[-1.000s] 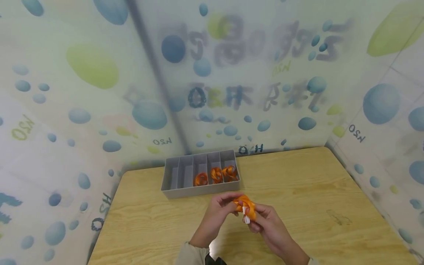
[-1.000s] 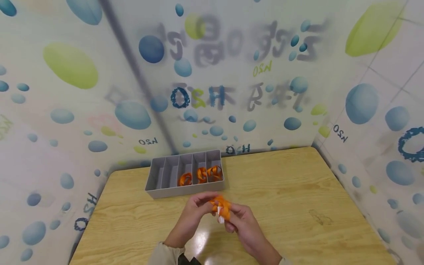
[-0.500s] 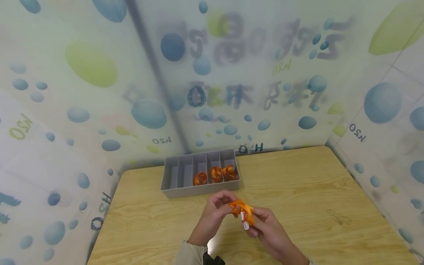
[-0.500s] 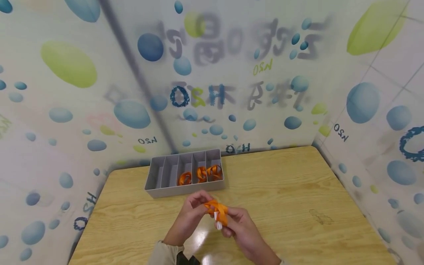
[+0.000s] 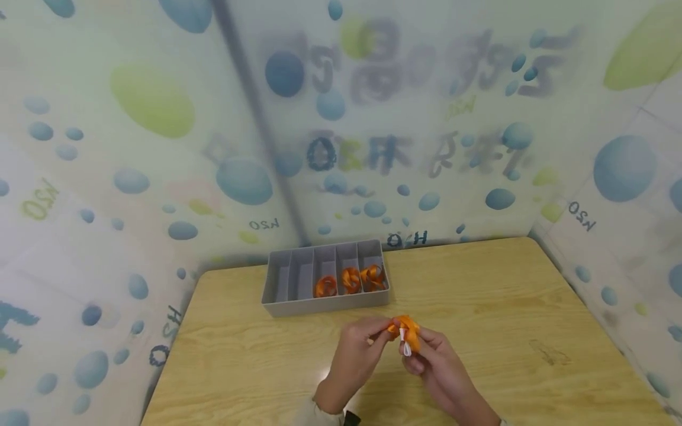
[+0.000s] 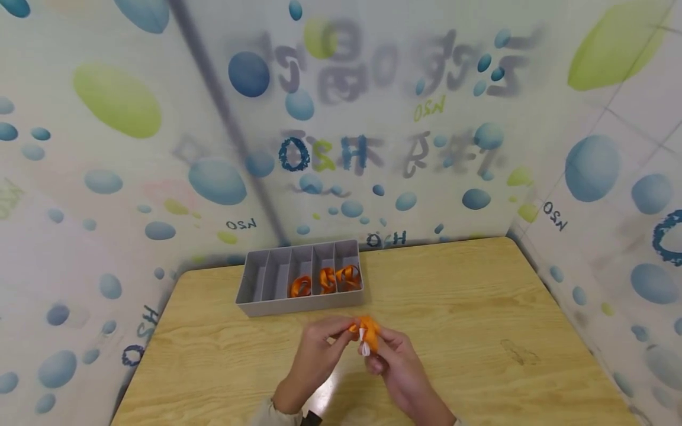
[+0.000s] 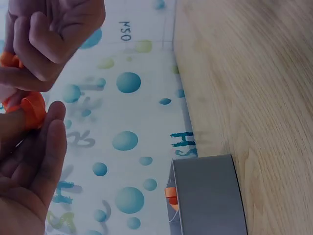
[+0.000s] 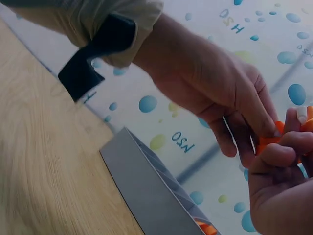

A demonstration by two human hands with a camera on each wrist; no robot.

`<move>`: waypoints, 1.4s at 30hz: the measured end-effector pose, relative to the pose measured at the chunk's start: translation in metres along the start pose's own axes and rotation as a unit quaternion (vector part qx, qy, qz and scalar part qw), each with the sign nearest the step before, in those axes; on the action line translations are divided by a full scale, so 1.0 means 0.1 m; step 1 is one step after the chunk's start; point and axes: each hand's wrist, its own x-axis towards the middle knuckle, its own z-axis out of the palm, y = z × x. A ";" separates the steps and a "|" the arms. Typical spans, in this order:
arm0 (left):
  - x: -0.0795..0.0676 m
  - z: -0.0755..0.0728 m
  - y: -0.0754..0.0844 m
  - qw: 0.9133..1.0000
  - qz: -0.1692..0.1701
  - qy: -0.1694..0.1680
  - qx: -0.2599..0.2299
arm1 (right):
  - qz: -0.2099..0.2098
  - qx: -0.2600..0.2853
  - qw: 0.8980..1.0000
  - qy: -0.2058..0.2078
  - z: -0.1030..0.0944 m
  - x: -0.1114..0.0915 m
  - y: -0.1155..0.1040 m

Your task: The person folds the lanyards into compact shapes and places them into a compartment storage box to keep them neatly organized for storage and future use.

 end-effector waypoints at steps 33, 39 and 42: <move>-0.05 -0.01 0.00 0.935 -0.256 -0.051 -0.241 | -0.102 -0.482 0.867 0.073 0.13 0.09 0.04; -0.06 -0.01 -0.07 0.926 -0.262 -0.065 -0.265 | -0.059 -0.452 0.890 -0.011 0.06 0.06 -0.07; -0.07 0.00 -0.10 0.922 -0.249 -0.074 -0.287 | -0.042 -0.444 0.894 -0.043 0.02 0.06 -0.13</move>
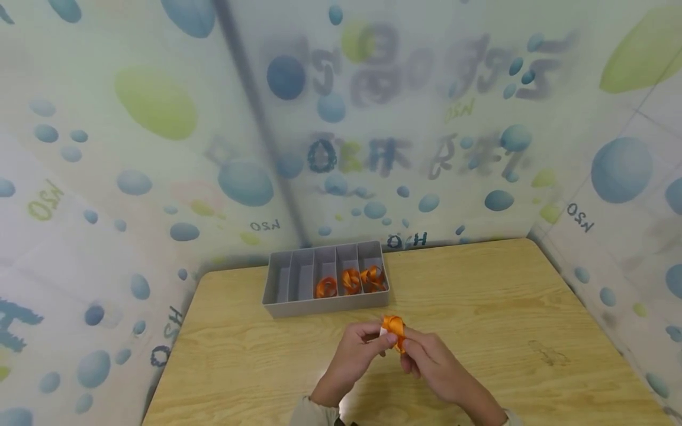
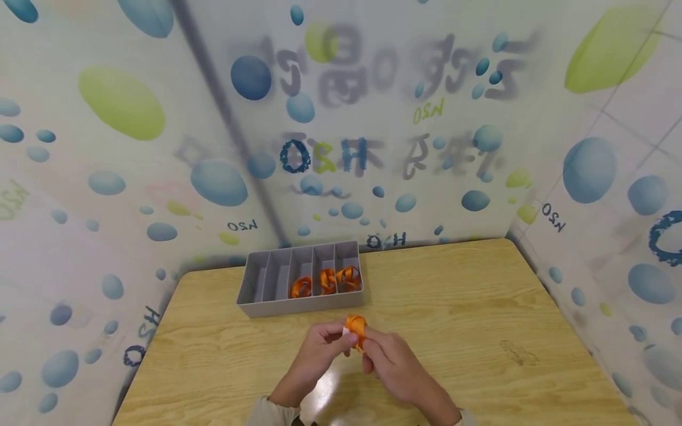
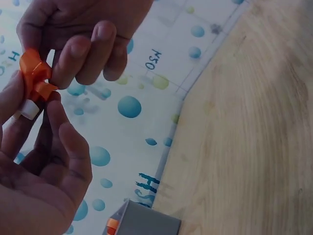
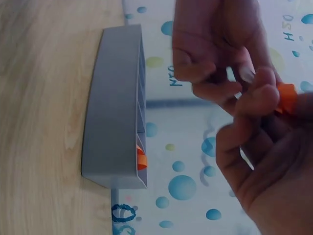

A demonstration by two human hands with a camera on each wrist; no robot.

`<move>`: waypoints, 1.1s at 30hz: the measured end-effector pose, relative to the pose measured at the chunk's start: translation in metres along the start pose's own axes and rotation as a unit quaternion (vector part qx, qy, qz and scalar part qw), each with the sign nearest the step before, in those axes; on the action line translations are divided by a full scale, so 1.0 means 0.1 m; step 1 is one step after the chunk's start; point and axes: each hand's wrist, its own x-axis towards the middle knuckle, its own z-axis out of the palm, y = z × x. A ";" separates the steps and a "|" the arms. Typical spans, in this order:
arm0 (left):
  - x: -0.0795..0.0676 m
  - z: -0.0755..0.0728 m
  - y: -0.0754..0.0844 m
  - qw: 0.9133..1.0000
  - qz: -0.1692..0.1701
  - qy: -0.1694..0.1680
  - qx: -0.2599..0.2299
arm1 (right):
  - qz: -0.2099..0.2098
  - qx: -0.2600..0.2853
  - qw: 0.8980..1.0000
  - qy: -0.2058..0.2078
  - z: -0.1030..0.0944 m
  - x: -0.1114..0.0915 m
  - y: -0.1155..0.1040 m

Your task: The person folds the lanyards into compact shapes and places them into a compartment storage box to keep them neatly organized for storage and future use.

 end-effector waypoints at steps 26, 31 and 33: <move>-0.02 -0.11 -0.01 0.998 0.029 0.024 -0.050 | -0.065 0.004 0.971 0.228 0.20 0.20 0.15; -0.02 -0.12 0.01 0.997 0.038 0.028 -0.055 | -0.035 0.029 0.974 0.224 0.19 0.22 0.12; -0.02 -0.12 0.01 0.997 0.038 0.033 -0.052 | -0.036 0.035 0.975 0.218 0.18 0.22 0.12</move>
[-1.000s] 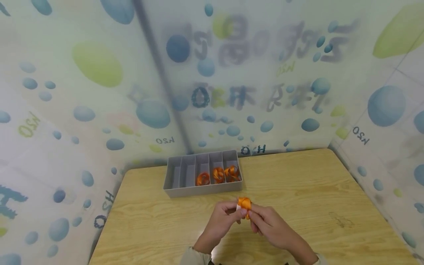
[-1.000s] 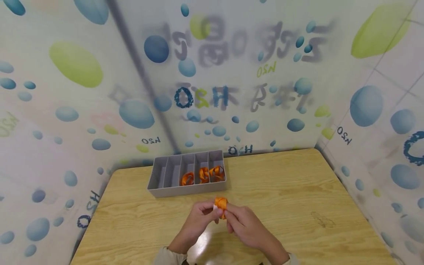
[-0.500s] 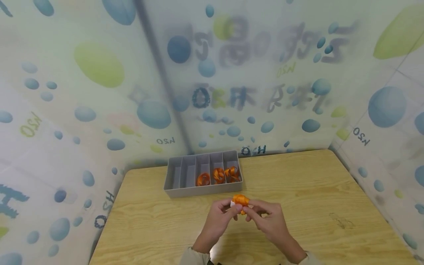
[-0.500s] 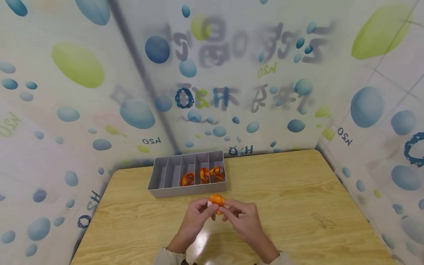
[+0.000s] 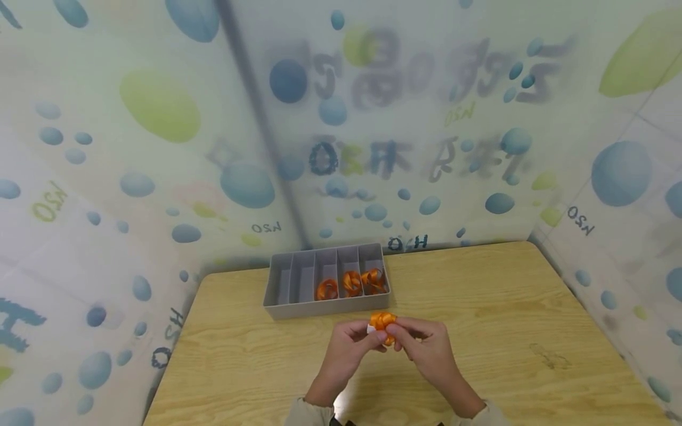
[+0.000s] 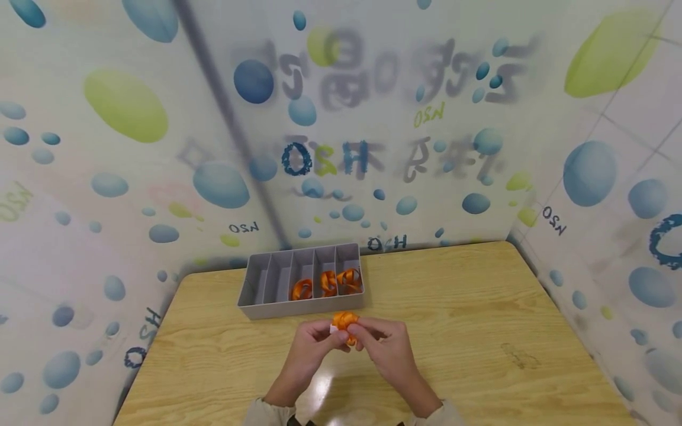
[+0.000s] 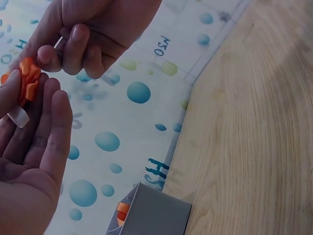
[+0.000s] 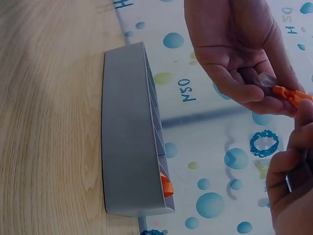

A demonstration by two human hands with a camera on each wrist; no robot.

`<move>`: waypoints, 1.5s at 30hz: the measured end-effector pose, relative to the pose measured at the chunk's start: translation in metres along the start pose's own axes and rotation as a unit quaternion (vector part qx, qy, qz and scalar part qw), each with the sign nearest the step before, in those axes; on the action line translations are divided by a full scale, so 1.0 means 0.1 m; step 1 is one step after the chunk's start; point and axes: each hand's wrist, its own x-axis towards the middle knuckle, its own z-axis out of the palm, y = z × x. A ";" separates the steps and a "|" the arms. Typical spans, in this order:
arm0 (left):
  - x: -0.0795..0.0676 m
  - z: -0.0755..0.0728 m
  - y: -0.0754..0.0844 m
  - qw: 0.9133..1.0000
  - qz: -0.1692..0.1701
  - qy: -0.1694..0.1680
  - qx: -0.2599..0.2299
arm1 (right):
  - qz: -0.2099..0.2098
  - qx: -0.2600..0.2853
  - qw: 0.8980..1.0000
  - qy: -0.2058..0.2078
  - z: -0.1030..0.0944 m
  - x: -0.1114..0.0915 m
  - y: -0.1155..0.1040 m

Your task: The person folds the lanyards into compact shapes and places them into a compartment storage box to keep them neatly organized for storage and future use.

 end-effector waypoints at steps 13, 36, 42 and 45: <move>0.00 -0.04 0.02 0.997 0.019 0.063 0.044 | 0.004 0.006 1.000 0.021 0.05 0.00 0.05; 0.19 -0.64 -0.10 0.912 0.143 0.284 0.259 | 0.106 -0.180 0.972 0.110 -0.03 0.22 0.66; 0.25 -0.86 -0.18 0.888 0.130 0.348 0.271 | 0.115 -0.198 0.970 0.082 -0.04 0.39 0.77; 0.27 -0.93 -0.21 0.866 0.128 0.376 0.305 | 0.114 -0.206 0.969 0.074 -0.04 0.44 0.80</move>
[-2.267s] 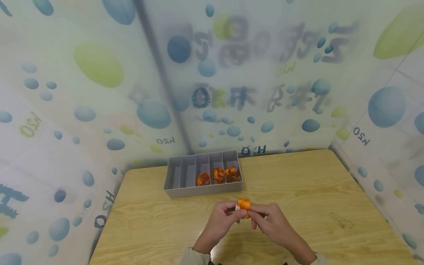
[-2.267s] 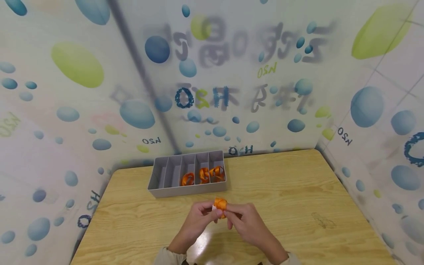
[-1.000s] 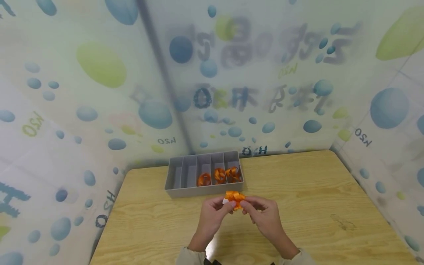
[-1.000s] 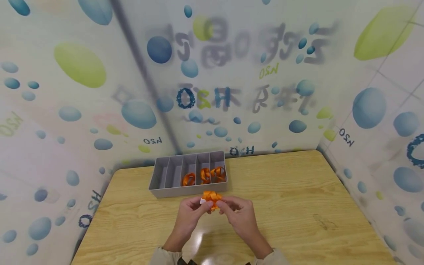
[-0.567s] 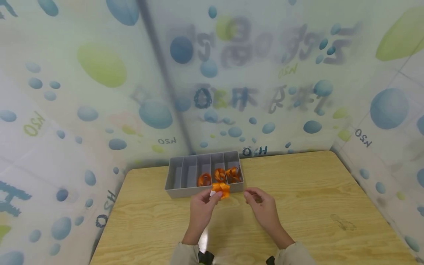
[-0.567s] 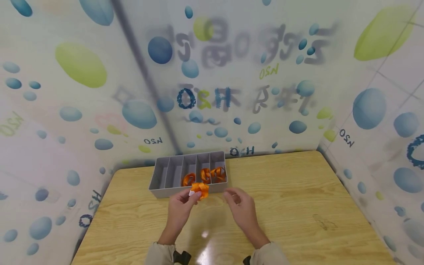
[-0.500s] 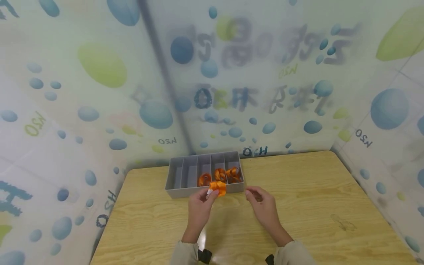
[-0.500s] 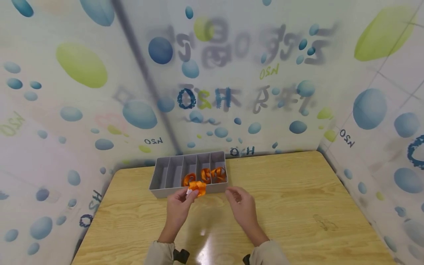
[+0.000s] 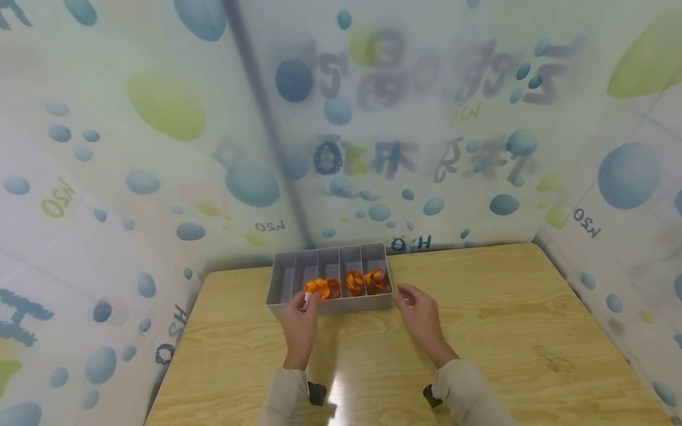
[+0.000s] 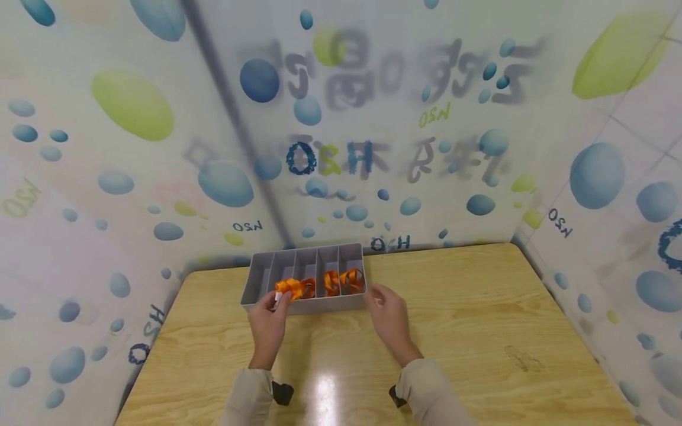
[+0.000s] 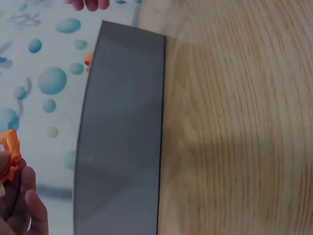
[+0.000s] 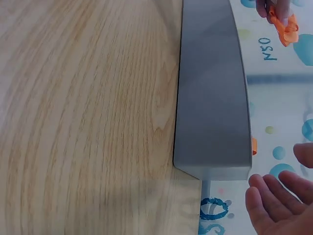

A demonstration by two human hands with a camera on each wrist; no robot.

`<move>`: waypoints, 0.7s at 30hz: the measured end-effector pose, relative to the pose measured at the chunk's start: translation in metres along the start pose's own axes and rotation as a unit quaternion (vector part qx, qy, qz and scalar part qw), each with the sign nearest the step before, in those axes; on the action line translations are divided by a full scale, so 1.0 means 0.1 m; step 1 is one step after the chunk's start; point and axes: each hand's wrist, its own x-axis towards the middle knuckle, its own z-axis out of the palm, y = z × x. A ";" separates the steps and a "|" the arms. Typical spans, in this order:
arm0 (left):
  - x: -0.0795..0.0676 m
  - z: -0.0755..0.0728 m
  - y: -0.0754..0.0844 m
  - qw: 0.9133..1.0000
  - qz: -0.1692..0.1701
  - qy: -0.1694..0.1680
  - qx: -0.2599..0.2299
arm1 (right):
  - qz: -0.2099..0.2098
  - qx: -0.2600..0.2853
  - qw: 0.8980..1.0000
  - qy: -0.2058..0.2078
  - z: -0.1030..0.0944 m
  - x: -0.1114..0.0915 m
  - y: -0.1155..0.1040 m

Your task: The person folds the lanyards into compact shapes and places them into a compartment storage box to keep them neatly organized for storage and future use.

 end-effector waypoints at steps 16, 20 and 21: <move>0.21 -0.09 -0.27 0.986 0.004 0.033 0.165 | 0.058 -0.025 0.997 -0.047 0.11 0.13 0.13; 0.23 -0.12 -0.30 0.983 -0.011 0.032 0.183 | 0.061 -0.028 0.996 -0.061 0.13 0.17 0.11; 0.24 -0.13 -0.32 0.982 -0.016 0.031 0.187 | 0.056 -0.032 0.996 -0.064 0.13 0.18 0.10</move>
